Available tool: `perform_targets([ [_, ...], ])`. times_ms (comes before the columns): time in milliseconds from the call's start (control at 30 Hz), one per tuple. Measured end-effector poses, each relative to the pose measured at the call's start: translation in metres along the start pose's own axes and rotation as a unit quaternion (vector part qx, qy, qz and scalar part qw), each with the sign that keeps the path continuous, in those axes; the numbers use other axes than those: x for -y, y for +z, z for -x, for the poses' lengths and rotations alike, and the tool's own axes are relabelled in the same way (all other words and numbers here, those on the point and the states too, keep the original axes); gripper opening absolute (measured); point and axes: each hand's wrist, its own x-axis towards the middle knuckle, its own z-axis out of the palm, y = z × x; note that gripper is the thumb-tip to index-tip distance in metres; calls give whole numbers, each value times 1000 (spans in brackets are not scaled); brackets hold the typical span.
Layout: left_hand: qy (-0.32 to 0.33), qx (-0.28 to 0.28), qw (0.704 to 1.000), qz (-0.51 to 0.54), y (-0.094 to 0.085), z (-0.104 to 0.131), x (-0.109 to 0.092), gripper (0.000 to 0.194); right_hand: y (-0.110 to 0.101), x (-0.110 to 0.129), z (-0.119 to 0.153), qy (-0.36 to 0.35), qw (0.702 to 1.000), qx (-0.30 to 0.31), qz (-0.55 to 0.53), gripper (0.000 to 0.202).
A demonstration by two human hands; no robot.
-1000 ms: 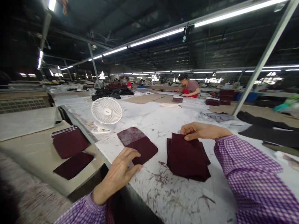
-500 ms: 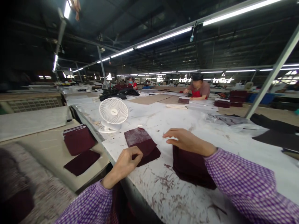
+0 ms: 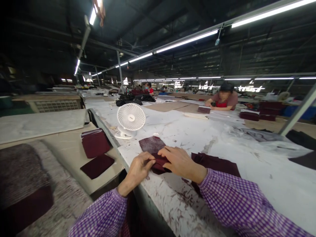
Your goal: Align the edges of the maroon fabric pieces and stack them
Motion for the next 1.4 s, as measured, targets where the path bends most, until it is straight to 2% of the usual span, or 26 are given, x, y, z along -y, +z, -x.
perform_targets([
  [67,27,-29,998,-45,3,2,-1,8,3,5,-4,-4,1000,-8,4,15],
  [133,65,-76,988,-115,5,6,-4,30,7,5,-10,29,999,-13,-13,20],
  [200,99,-89,975,-176,4,10,-8,40,10,-2,-17,84,995,-25,-40,26],
  [300,138,-43,963,-228,0,10,-12,28,14,-19,-28,148,984,-61,-71,28],
  [367,173,-15,955,-241,-2,8,-12,20,16,-26,-32,163,980,-80,-84,29],
  [467,216,16,948,-235,-2,5,-8,12,20,-28,-34,121,981,-69,-136,23],
  [533,205,25,949,-238,0,4,-5,16,20,-30,-33,82,980,-39,-175,21],
  [567,191,29,951,-242,1,4,-4,20,19,-34,-33,88,980,-27,-176,21],
  [633,161,43,954,-250,2,5,-3,24,14,-51,-33,164,977,-31,-131,19],
  [700,140,53,957,-249,2,4,-4,27,1,-79,-31,299,949,-79,-54,18],
  [767,131,55,960,-242,1,2,-5,29,-17,-112,-27,379,918,-118,-18,27],
  [833,124,55,963,-231,0,0,-6,29,-36,-141,-21,444,881,-163,12,35],
  [900,122,58,966,-220,-1,0,-7,28,-50,-155,-13,465,863,-197,25,38],
  [933,122,51,969,-209,-1,0,-8,27,-55,-154,-9,453,866,-211,16,36],
  [1000,109,24,982,-153,-1,3,-12,28,-58,-136,-3,378,895,-236,-26,30],
  [1067,43,3,999,-5,-3,7,-17,34,-55,-97,4,253,933,-244,-76,26],
  [1100,-15,8,994,107,-4,9,-21,42,-54,-73,8,189,952,-220,-96,26],
  [1133,-80,28,969,230,-6,11,-24,50,-53,-48,12,131,968,-181,-117,25],
  [1200,-191,88,875,436,-10,13,-29,63,-53,-1,22,24,985,-96,-144,21],
  [1233,-228,107,832,495,-13,14,-31,63,-54,17,26,-30,985,-47,-164,22],
  [1267,-251,112,807,522,-14,15,-32,61,-56,30,31,-84,976,32,-197,21],
  [1300,-264,104,802,526,-15,16,-33,56,-56,37,35,-120,961,98,-230,20],
  [1333,-270,86,809,515,-15,18,-33,53,-55,38,37,-120,954,107,-253,22],
  [1400,-268,52,825,494,-13,22,-33,51,-50,27,40,-52,964,57,-255,33],
])
